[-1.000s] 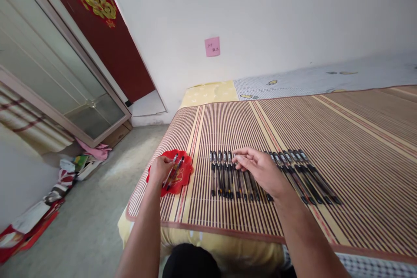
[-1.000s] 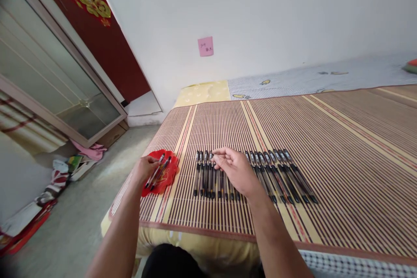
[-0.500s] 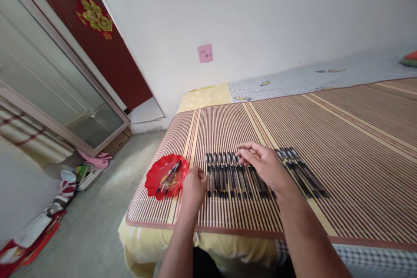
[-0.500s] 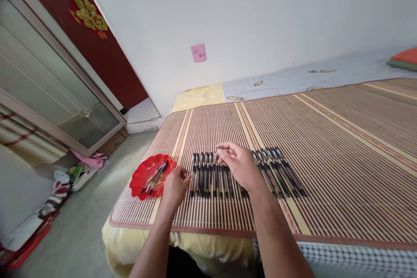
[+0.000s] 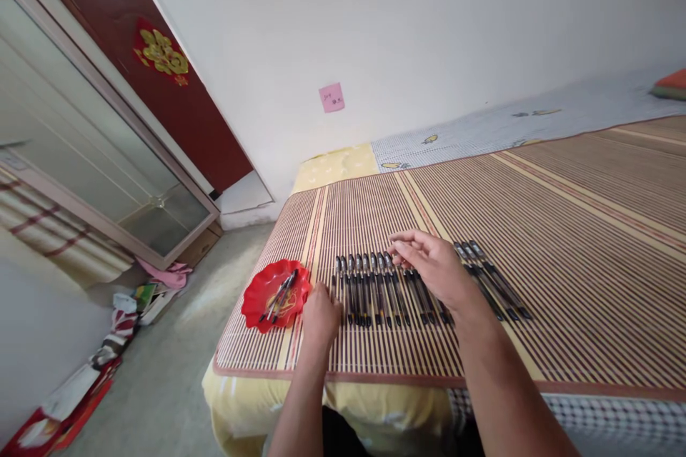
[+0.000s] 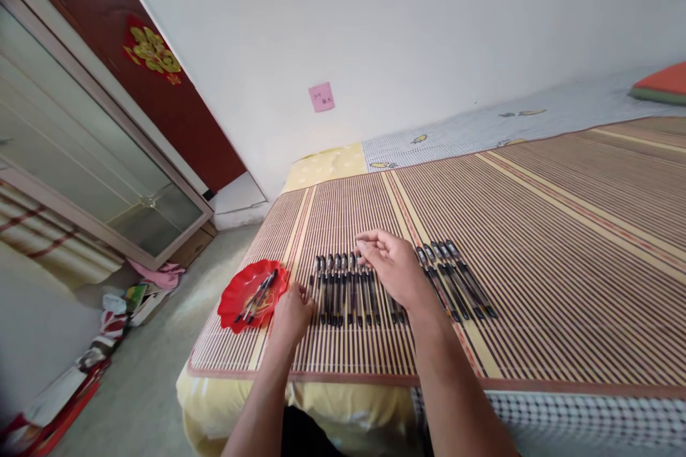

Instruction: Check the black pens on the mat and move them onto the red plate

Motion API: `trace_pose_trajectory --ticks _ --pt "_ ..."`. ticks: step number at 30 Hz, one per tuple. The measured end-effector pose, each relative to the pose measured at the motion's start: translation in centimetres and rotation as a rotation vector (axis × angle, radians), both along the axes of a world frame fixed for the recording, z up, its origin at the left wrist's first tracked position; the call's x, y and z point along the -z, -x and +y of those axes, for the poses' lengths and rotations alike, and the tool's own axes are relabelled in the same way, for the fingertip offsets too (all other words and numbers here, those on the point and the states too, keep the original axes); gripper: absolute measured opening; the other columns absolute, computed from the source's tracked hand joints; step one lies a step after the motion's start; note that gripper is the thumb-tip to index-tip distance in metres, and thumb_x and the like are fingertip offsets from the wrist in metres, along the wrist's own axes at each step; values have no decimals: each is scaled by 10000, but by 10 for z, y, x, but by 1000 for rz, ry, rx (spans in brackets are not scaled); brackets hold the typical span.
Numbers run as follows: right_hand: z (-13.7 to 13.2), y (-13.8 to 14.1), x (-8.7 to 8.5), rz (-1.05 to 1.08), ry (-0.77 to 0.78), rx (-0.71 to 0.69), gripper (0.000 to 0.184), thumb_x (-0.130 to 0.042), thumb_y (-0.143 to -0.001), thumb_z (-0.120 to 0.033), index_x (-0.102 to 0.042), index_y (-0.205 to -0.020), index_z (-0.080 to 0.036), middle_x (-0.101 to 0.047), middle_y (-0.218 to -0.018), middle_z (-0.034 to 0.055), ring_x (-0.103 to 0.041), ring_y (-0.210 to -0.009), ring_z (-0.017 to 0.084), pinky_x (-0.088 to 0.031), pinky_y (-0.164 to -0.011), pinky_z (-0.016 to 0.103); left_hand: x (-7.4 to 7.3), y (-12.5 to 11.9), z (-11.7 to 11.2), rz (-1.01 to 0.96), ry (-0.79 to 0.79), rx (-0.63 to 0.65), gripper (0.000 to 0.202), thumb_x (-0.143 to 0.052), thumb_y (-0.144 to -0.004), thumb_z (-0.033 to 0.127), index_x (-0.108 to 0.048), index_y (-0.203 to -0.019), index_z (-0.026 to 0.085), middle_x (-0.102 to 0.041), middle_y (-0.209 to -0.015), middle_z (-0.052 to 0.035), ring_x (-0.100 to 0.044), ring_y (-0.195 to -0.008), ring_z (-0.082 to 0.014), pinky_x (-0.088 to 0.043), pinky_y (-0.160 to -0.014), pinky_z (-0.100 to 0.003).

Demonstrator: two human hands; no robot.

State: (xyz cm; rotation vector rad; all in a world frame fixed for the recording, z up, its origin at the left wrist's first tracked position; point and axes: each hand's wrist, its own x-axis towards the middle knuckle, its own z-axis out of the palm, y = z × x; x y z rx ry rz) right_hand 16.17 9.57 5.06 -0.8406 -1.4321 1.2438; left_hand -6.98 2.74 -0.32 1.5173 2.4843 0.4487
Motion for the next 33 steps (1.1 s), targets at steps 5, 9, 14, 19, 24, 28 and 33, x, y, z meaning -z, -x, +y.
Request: trace_pose_trajectory --ticks 5,9,14,19,24,28,33 --pt "-2 -3 -5 -22 -10 -2 289 -682 -898 -441 -718 -1045 -194 -762 -939 88 -708 -777 182 -605 -741 359 -1 -3 -4 20 16 -27 128 -572 -896 137 -625 -1012 134 -743 -1006 -196 -714 -953 -300 -439 -755 -330" --pt "-1 -4 -4 2 -19 6 298 -677 -901 -452 -712 -1036 -189 -762 -917 85 -705 -757 178 -601 -716 343 5 2 -5 5 -20 -55 98 -580 -847 88 -626 -908 148 -738 -918 -185 -715 -912 -300 -446 -752 -338" --pt "1 -7 -2 5 -11 14 287 -675 -899 -448 -710 -1033 -197 -760 -933 83 -703 -768 178 -582 -722 341 7 15 -9 -61 -169 -95 73 -589 -837 117 -564 -869 178 -681 -789 -105 -687 -794 -269 -453 -701 -324" --pt "1 -8 -2 13 -19 18 273 -665 -901 -438 -701 -1027 -198 -757 -919 78 -692 -754 177 -570 -722 345 9 19 -8 -185 -289 -67 108 -549 -844 130 -516 -778 208 -581 -679 18 -609 -651 -164 -438 -622 -244" --pt "1 -7 -2 -10 -17 15 277 -673 -896 -434 -710 -1034 -197 -757 -923 81 -695 -767 183 -580 -743 362 21 12 -7 -234 -228 -32 133 -670 -768 163 -563 -695 192 -551 -599 33 -577 -599 -160 -388 -577 -244" --pt "3 -6 1 -4 -19 18 284 -677 -885 -435 -708 -1034 -196 -758 -917 84 -695 -759 184 -581 -733 360 24 9 -6 -193 -167 -37 134 -703 -763 170 -592 -689 183 -603 -627 2 -594 -641 -176 -363 -602 -260" --pt "2 -5 0 -42 -20 10 303 -650 -894 -442 -697 -1043 -182 -757 -938 93 -699 -752 178 -577 -713 340 23 8 -3 -154 -127 -37 130 -688 -757 141 -610 -660 179 -634 -637 -21 -617 -673 -190 -364 -637 -271"
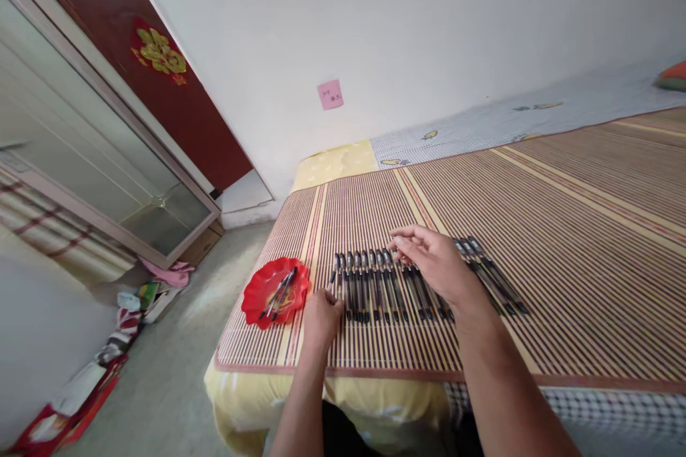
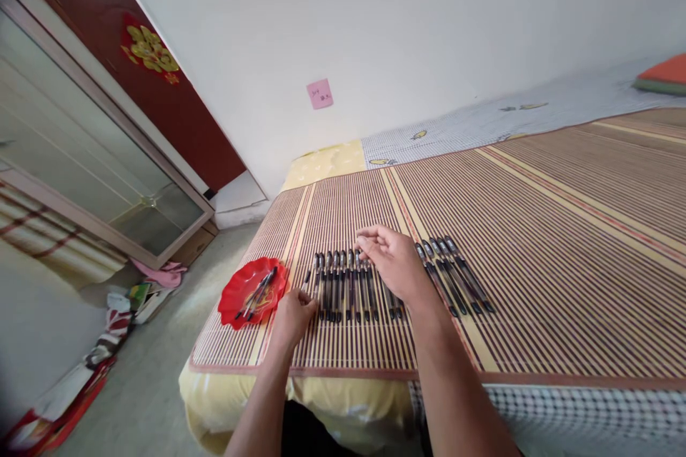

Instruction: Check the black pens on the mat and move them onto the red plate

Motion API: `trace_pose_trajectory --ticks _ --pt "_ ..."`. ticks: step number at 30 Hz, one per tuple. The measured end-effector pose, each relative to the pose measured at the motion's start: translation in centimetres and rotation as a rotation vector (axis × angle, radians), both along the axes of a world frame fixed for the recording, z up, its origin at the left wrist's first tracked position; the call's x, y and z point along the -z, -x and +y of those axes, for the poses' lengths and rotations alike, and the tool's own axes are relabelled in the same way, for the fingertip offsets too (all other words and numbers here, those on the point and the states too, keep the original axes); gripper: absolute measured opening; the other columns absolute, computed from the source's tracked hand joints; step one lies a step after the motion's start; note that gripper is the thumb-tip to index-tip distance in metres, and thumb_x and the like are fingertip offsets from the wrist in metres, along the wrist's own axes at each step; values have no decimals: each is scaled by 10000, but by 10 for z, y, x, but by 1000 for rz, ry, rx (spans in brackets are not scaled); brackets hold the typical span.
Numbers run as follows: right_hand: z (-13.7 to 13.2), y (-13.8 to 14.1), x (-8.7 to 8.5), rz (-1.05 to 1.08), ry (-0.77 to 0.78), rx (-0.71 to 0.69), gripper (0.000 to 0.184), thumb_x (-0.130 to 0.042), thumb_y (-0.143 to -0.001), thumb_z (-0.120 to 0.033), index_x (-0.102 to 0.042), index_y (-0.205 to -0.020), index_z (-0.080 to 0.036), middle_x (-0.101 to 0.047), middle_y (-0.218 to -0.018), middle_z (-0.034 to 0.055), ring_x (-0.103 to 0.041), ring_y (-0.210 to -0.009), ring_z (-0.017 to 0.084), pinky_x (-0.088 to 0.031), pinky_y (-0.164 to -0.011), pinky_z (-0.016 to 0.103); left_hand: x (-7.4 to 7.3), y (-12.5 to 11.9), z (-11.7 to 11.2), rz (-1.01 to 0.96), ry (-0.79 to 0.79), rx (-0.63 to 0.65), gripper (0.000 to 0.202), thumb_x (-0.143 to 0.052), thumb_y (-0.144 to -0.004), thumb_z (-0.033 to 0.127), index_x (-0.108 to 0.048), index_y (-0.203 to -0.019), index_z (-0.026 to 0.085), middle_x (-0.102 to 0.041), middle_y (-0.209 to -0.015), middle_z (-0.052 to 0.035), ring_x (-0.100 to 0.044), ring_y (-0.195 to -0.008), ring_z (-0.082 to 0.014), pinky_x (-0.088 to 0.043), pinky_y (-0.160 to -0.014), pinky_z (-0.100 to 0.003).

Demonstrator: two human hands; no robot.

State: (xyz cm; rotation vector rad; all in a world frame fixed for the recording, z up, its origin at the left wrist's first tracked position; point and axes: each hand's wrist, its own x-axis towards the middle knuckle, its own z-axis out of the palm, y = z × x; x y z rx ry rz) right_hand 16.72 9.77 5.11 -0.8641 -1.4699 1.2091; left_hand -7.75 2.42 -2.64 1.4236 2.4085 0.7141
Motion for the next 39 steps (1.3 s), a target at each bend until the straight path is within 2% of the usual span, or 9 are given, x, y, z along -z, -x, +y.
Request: trace_pose_trajectory --ticks 5,10,14,18,21,24,31,35,39 --pt "-1 1 -2 -8 0 5 304 -652 -883 -435 -699 -1034 -175 -759 -930 93 -704 -749 175 -579 -726 338 2 3 -1 -4 -36 -50 173 -662 -704 89 -562 -603 188 -610 -634 -39 -594 -679 -213 -328 -637 -295" --pt "3 4 6 -9 18 -9 317 -656 -876 -444 -701 -1040 -176 -756 -918 85 -700 -751 175 -573 -717 335 -3 8 -6 -139 -132 -65 173 -649 -679 115 -529 -585 197 -546 -569 2 -533 -603 -181 -320 -613 -284" --pt "6 14 14 -51 30 -34 316 -632 -895 -452 -719 -1040 -184 -754 -939 82 -701 -761 175 -558 -678 317 -16 -1 -10 -344 -240 54 142 -639 -719 250 -552 -624 190 -494 -560 37 -477 -553 -139 -330 -571 -252" --pt "2 31 16 -32 45 -103 349 -620 -900 -475 -738 -1043 -180 -750 -952 88 -670 -692 163 -500 -564 277 -33 -21 -12 -525 -318 196 251 -654 -745 422 -603 -721 177 -516 -611 31 -473 -558 -128 -348 -544 -236" --pt "-2 41 15 51 65 -147 373 -624 -908 -494 -743 -1065 -177 -749 -979 88 -642 -662 142 -480 -546 261 -44 -32 -15 -648 -342 278 256 -680 -757 412 -618 -761 164 -529 -644 23 -469 -573 -118 -350 -545 -229" --pt "-5 46 13 158 94 -225 368 -653 -902 -506 -754 -1032 -177 -743 -905 67 -612 -621 121 -471 -548 249 -50 -38 -16 -773 -343 318 240 -734 -742 360 -599 -737 162 -503 -631 36 -434 -559 -99 -324 -532 -219" --pt "-12 48 4 262 158 -357 293 -732 -864 -469 -754 -913 -181 -739 -875 43 -617 -626 98 -479 -549 209 -55 -47 -14 -890 -304 354 321 -786 -746 389 -552 -731 171 -455 -597 64 -380 -536 -78 -292 -517 -209" --pt "-8 41 5 268 132 -283 283 -743 -860 -462 -744 -884 -180 -725 -806 24 -627 -612 102 -522 -581 226 -60 -50 -14 -953 -250 431 387 -786 -783 491 -606 -845 155 -510 -637 48 -407 -556 -83 -306 -527 -207" --pt "-4 24 2 319 80 -26 255 -760 -855 -430 -735 -883 -178 -703 -743 11 -643 -624 118 -567 -628 258 -62 -53 -13 -1002 -269 491 546 -503 -973 622 -611 -1263 172 -655 -807 -26 -484 -631 -118 -329 -547 -214"
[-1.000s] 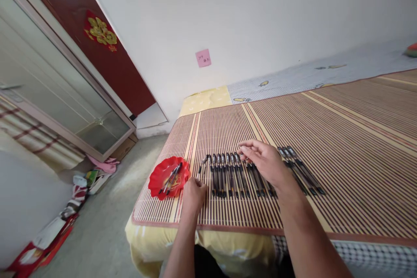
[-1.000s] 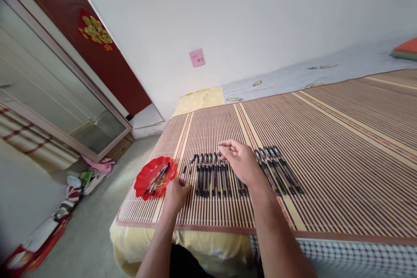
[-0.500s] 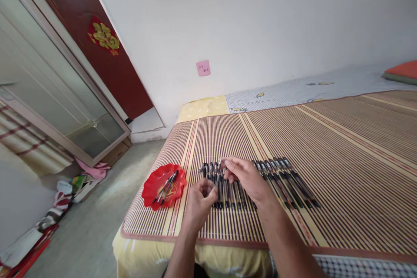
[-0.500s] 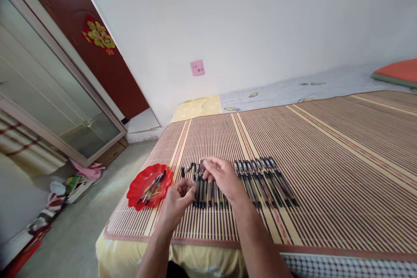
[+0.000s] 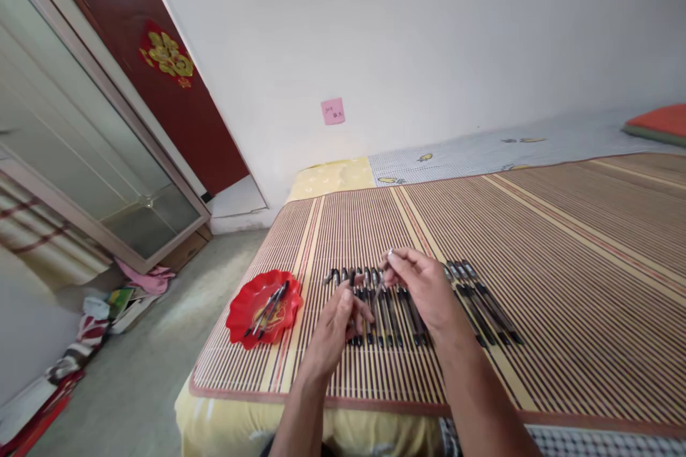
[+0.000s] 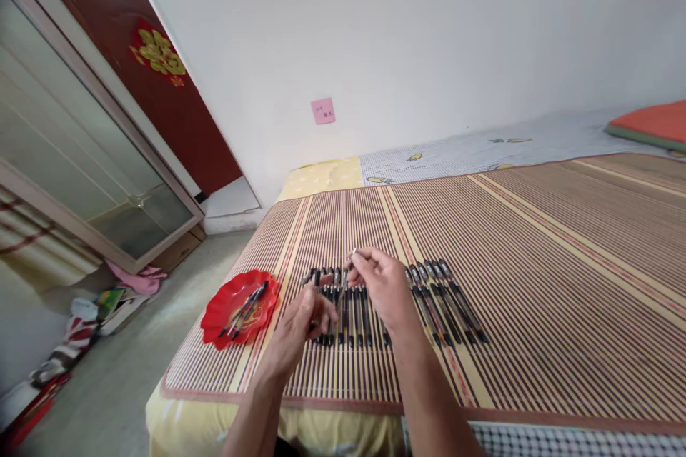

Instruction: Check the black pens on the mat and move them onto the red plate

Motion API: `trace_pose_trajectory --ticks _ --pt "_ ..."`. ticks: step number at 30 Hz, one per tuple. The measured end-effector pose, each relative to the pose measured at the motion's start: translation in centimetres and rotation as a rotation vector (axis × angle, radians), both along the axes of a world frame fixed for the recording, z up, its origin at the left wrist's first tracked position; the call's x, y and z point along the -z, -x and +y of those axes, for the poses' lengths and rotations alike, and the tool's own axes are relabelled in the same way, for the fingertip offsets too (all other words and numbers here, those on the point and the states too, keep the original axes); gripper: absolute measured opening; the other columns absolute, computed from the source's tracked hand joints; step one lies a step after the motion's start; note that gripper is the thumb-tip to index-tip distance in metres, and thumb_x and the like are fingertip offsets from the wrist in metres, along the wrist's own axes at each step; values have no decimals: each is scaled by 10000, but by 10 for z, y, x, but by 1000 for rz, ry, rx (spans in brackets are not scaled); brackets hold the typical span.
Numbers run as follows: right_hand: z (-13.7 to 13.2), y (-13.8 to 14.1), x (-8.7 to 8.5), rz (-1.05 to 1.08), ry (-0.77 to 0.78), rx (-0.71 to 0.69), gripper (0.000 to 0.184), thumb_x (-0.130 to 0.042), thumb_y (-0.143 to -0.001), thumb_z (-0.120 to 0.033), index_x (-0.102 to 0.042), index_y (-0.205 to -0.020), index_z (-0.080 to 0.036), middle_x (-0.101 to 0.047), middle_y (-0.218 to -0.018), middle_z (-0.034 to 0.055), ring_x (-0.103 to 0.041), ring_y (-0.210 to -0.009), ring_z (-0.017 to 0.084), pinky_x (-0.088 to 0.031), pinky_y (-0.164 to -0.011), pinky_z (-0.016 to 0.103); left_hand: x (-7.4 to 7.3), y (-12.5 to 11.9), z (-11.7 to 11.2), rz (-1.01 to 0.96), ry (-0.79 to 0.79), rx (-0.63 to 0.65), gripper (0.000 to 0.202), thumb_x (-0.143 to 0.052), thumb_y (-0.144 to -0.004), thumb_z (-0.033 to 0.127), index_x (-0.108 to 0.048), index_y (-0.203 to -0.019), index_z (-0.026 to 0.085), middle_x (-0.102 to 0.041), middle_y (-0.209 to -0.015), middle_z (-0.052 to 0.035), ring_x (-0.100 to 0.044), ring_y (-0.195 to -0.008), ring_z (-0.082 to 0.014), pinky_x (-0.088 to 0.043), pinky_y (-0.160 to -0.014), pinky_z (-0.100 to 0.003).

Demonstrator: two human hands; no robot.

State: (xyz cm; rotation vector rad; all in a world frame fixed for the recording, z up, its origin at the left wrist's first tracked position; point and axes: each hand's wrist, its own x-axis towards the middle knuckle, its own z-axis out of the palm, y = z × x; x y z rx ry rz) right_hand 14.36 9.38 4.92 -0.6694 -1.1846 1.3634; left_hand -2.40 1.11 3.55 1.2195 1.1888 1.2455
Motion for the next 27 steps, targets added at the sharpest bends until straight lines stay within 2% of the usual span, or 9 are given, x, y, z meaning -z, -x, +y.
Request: trace_pose_trajectory --ticks 2,5,9,15,27 --pt "-1 -9 -6 84 -1 139 213 -753 -868 -389 -731 -907 -180 -719 -811 25 -652 -646 119 -578 -643 268 3 -1 2 -4 -15 -23 567 -452 -1000 614 -615 -1320 175 -676 -830 -40 -473 -623 -120 -329 -549 -219" --pt "-6 -17 -18 226 -52 305 132 -723 -897 -321 -711 -888 -189 -719 -880 30 -656 -660 110 -576 -649 262 11 -3 5 1 -18 -36 524 -541 -972 578 -693 -1239 155 -654 -773 -29 -428 -586 -109 -323 -554 -224" --pt "-13 -18 -28 258 -126 396 94 -679 -930 -276 -683 -883 -194 -695 -883 29 -656 -660 111 -580 -670 278 16 -3 4 3 -27 -48 496 -619 -928 557 -750 -1157 138 -601 -701 -6 -391 -566 -102 -311 -559 -228" --pt "-18 -12 -26 114 -153 366 122 -642 -968 -307 -688 -949 -196 -698 -945 48 -657 -681 120 -583 -699 301 13 -3 -1 -10 -38 -87 478 -666 -895 532 -773 -1136 132 -576 -666 1 -399 -573 -107 -315 -563 -236" --pt "-18 -9 -24 60 -173 303 133 -634 -975 -316 -694 -945 -201 -701 -943 43 -658 -688 124 -583 -721 317 10 -1 -6 7 -42 -72 429 -647 -929 486 -772 -1147 138 -576 -676 -2 -402 -600 -113 -315 -587 -243"
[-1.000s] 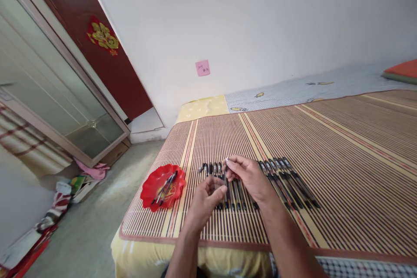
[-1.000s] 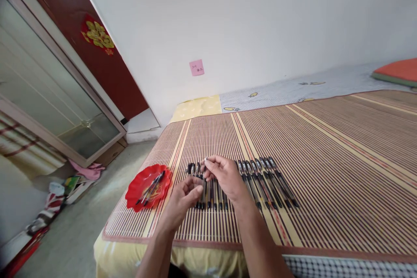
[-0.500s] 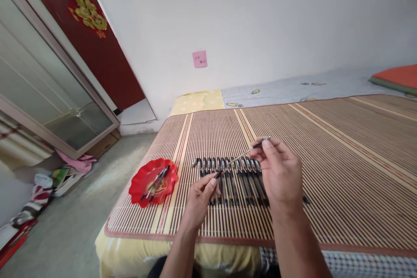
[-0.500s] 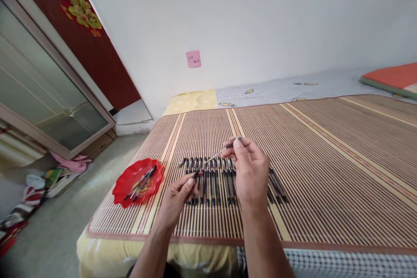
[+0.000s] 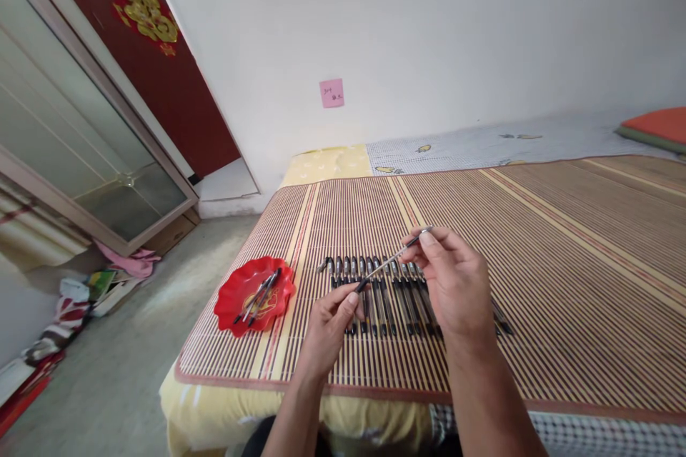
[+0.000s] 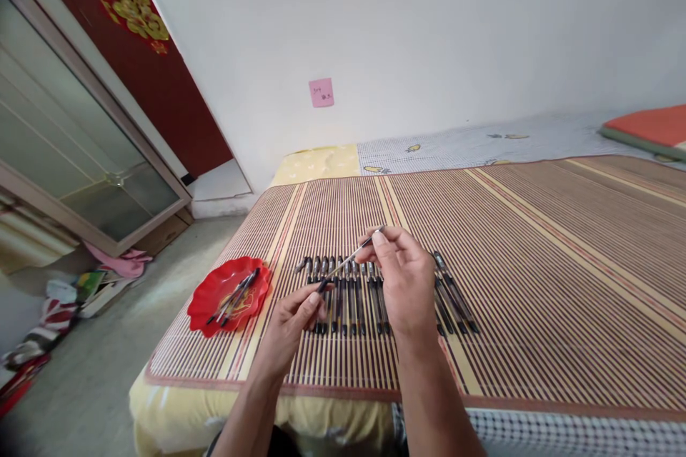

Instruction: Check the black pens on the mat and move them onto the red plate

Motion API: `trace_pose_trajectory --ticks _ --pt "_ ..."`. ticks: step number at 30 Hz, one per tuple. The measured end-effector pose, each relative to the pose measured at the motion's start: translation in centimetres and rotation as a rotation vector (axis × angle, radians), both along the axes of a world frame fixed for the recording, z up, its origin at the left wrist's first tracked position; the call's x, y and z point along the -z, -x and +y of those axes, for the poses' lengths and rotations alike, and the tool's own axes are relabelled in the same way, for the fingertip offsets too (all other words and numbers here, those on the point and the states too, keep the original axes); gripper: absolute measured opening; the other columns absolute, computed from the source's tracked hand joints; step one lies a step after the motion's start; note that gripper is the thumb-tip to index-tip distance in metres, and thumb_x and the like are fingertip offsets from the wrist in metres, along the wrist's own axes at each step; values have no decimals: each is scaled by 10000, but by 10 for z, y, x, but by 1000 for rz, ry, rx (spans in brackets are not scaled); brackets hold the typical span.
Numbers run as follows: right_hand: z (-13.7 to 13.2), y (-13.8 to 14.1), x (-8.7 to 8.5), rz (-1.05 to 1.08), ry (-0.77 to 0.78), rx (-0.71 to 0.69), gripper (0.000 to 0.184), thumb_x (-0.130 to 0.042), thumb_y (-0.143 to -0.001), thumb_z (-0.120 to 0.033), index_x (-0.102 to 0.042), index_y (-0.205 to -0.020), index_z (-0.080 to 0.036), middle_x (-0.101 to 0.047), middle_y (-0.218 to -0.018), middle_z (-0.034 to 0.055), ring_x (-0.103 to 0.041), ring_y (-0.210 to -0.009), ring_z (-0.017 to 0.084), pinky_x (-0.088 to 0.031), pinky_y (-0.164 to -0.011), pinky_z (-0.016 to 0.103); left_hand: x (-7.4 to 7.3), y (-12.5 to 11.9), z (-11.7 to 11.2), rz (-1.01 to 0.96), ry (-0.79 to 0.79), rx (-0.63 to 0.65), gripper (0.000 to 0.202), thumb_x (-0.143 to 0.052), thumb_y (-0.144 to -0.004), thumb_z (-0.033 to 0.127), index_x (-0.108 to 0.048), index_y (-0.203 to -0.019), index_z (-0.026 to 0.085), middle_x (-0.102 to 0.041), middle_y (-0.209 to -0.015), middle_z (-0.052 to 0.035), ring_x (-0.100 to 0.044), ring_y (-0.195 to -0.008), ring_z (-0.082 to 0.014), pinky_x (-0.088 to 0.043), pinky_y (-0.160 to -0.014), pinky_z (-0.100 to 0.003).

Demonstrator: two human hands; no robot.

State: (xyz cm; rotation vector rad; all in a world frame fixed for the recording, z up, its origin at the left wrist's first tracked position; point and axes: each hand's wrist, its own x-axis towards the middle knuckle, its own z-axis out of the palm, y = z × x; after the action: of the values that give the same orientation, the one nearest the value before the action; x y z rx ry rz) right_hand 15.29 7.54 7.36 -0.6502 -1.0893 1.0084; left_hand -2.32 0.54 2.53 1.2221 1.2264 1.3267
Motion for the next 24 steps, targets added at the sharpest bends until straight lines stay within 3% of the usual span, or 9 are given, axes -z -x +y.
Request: trace_pose_trajectory --ticks 11,18,24 --pt "-15 -9 -14 -113 -74 -90 115 -626 -982 -304 -709 -990 -224 -715 -890 37 -688 -712 158 -601 -750 356 1 2 -2 -23 -22 -7 372 -664 -928 484 -770 -1105 175 -592 -674 4 -416 -593 -113 -331 -588 -238" --pt "-10 -8 -12 52 -46 -33 104 -620 -983 -284 -704 -967 -224 -701 -939 26 -662 -672 110 -589 -691 284 -2 4 -5 -30 -55 4 323 -698 -916 433 -782 -1099 181 -639 -701 -11 -522 -655 -136 -413 -655 -256" --pt "-10 -8 -12 -44 -36 -28 123 -588 -994 -303 -675 -976 -218 -698 -976 49 -661 -686 128 -595 -687 306 -1 5 -7 -18 -48 3 288 -701 -921 413 -791 -1086 194 -651 -730 -17 -574 -713 -148 -452 -697 -262"
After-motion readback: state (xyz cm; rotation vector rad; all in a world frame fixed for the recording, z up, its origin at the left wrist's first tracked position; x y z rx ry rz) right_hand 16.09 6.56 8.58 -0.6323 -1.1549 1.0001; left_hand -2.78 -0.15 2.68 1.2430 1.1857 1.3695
